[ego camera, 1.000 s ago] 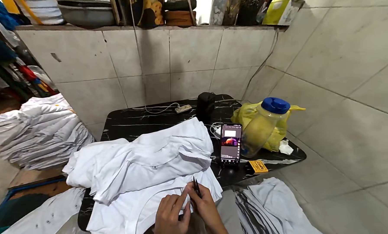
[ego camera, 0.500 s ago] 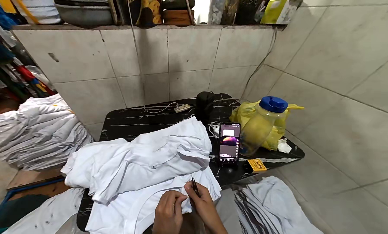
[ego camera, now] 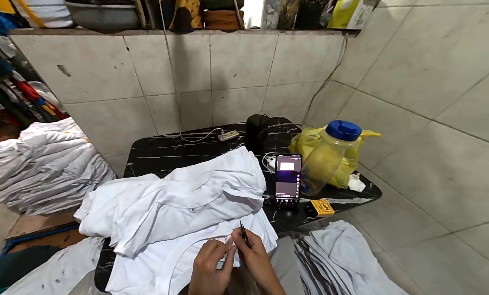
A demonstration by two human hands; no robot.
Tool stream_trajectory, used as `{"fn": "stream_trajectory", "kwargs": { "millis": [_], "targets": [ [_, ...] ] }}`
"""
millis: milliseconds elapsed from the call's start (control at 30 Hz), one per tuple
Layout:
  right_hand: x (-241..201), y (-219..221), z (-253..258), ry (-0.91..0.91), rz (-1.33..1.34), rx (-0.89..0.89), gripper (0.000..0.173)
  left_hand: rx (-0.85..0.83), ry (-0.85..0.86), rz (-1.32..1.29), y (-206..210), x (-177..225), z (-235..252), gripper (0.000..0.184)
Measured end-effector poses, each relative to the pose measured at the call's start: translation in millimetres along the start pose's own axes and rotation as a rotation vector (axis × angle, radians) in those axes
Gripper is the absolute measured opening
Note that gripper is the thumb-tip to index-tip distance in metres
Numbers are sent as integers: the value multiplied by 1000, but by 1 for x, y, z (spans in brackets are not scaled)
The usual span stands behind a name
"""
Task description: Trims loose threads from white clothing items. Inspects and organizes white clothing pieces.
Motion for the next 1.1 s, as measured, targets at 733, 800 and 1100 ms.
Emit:
{"fn": "stream_trajectory", "kwargs": {
  "millis": [733, 800, 1100],
  "targets": [
    [1, -1, 0, -13, -40, -5, 20, -155, -136, -234, -1, -16, -1, 25],
    [1, -1, -1, -20, -37, -5, 20, -159, -102, -238, 1, -16, -1, 32],
    [1, -1, -1, -12, -52, -10, 19, -50, -80, -185, -1, -11, 0, 14]
  ]
}}
Point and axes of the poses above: each hand's wrist, its own z-axis towards the middle knuckle, its own y-axis out of the palm, x = y × z, the point moved 5 cm from there along z, towards the middle knuckle, and after that the axes turned 11 degrees about -x, right-handed, at the moved point
